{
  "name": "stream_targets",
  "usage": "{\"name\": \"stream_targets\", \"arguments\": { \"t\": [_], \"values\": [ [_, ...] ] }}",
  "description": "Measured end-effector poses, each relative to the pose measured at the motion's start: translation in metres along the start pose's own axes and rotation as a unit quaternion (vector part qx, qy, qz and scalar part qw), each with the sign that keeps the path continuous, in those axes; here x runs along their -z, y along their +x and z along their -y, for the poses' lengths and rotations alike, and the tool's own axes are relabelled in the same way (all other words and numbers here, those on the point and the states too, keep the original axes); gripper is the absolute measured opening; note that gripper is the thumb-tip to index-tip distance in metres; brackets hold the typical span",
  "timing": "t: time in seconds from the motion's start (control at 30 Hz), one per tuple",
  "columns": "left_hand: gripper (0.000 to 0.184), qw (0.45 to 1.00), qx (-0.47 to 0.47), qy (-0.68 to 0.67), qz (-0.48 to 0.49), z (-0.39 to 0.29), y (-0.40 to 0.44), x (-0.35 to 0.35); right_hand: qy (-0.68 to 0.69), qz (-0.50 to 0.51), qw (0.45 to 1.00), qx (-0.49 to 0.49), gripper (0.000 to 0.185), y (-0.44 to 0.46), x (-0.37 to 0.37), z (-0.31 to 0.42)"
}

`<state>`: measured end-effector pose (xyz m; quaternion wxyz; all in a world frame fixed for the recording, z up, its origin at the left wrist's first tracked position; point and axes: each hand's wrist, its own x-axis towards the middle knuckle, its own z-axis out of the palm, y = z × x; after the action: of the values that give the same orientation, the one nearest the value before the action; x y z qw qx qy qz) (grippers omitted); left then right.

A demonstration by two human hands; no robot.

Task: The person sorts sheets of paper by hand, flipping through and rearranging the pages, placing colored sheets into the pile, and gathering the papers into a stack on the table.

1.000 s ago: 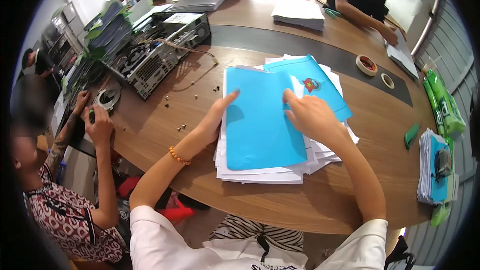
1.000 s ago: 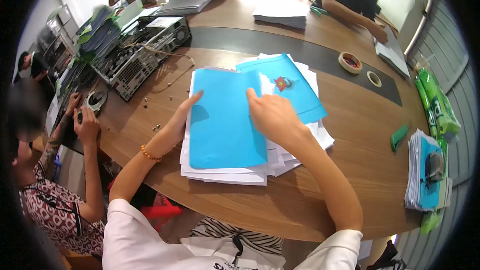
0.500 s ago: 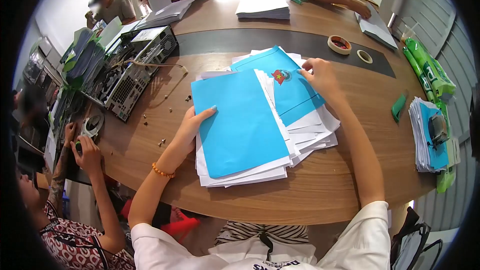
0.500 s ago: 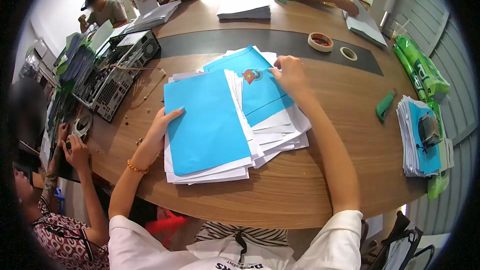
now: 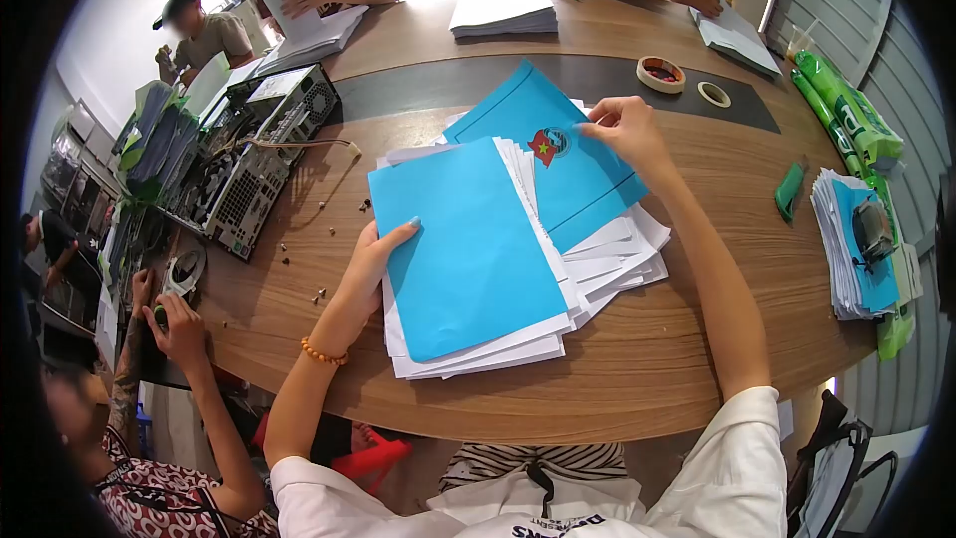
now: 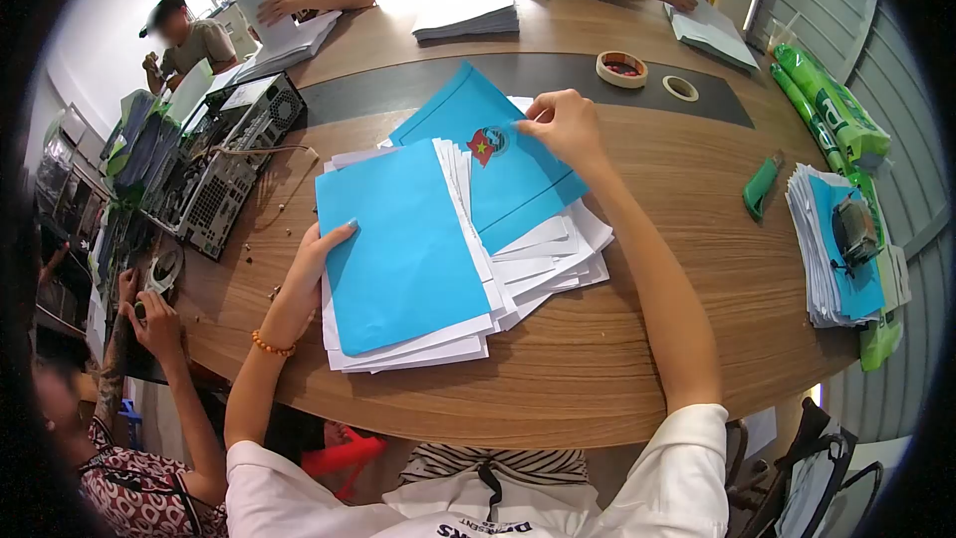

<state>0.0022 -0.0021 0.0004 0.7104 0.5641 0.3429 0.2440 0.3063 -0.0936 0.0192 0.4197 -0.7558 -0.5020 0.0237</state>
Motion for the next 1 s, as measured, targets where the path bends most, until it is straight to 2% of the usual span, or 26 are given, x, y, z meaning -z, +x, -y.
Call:
{"name": "stream_targets", "arguments": {
  "t": [0.07, 0.13, 0.17, 0.23, 0.27, 0.3, 0.37, 0.4, 0.43, 0.5, 0.53, 0.57, 0.63, 0.7, 0.77, 0.9, 0.97, 1.0],
  "values": [
    [0.032, 1.0, -0.001, -0.005, 0.008, 0.001, 0.001, 0.001, 0.004, -0.009, 1.0, 0.025, 0.017, 0.004, 0.004, -0.004],
    [0.032, 1.0, -0.002, -0.003, 0.004, 0.002, 0.001, 0.003, 0.001, -0.114, 0.993, 0.022, 0.012, 0.007, 0.01, -0.001],
    [0.032, 1.0, -0.003, -0.002, 0.0, 0.003, 0.001, 0.003, 0.002, -0.113, 0.993, 0.022, 0.012, 0.006, 0.012, 0.003],
    [0.032, 1.0, -0.001, -0.003, 0.001, 0.002, 0.002, 0.003, 0.115, -0.185, 0.975, -0.039, 0.008, 0.004, 0.018, 0.014],
    [0.032, 1.0, 0.001, -0.002, 0.002, 0.002, 0.002, 0.003, 0.179, -0.175, 0.968, -0.025, 0.005, 0.003, 0.019, 0.018],
    [0.032, 1.0, 0.002, -0.002, 0.001, 0.001, 0.002, 0.003, 0.179, -0.174, 0.968, -0.025, 0.005, 0.005, 0.017, 0.019],
    [0.033, 1.0, 0.005, -0.018, 0.018, 0.001, 0.001, 0.003, 0.38, -0.172, 0.907, 0.057, 0.003, 0.008, 0.012, 0.025],
    [0.033, 1.0, 0.005, -0.017, 0.016, 0.001, 0.001, 0.003, 0.465, -0.107, 0.873, 0.099, 0.003, 0.007, 0.011, 0.027],
    [0.033, 1.0, 0.009, -0.02, 0.016, 0.001, 0.001, 0.002, 0.465, -0.106, 0.873, 0.099, 0.003, 0.007, 0.008, 0.027],
    [0.034, 1.0, 0.012, -0.022, 0.013, 0.001, 0.001, 0.003, 0.367, 0.096, 0.906, 0.189, 0.002, 0.006, 0.002, 0.026],
    [0.034, 0.999, 0.005, -0.029, 0.027, 0.003, 0.003, 0.005, 0.284, 0.207, 0.925, 0.148, 0.004, -0.001, 0.006, 0.029],
    [0.035, 0.999, -0.003, -0.034, 0.04, 0.004, 0.004, 0.007, 0.225, 0.323, 0.9, 0.187, 0.01, -0.002, 0.005, 0.032],
    [0.034, 0.999, 0.0, -0.036, 0.027, 0.006, 0.005, 0.009, 0.167, 0.388, 0.889, 0.178, 0.013, -0.012, -0.003, 0.038],
    [0.034, 0.999, 0.003, -0.039, 0.011, 0.005, 0.003, 0.008, 0.16, 0.393, 0.889, 0.172, 0.012, -0.013, -0.006, 0.038],
    [0.036, 0.985, 0.04, -0.164, -0.037, -0.003, 0.0, -0.003, 0.151, 0.399, 0.889, 0.168, 0.01, -0.013, -0.008, 0.04],
    [0.038, 0.987, 0.027, -0.16, -0.023, -0.005, -0.002, -0.003, 0.101, 0.37, 0.9, 0.209, 0.01, -0.016, -0.007, 0.05],
    [0.042, 1.0, 0.009, 0.014, 0.008, 0.0, 0.002, 0.002, 0.088, 0.362, 0.899, 0.229, 0.012, -0.02, -0.011, 0.058],
    [0.042, 1.0, 0.01, 0.015, 0.009, 0.002, 0.002, 0.003, 0.066, 0.349, 0.9, 0.251, 0.016, -0.023, -0.014, 0.062]
  ]
}}
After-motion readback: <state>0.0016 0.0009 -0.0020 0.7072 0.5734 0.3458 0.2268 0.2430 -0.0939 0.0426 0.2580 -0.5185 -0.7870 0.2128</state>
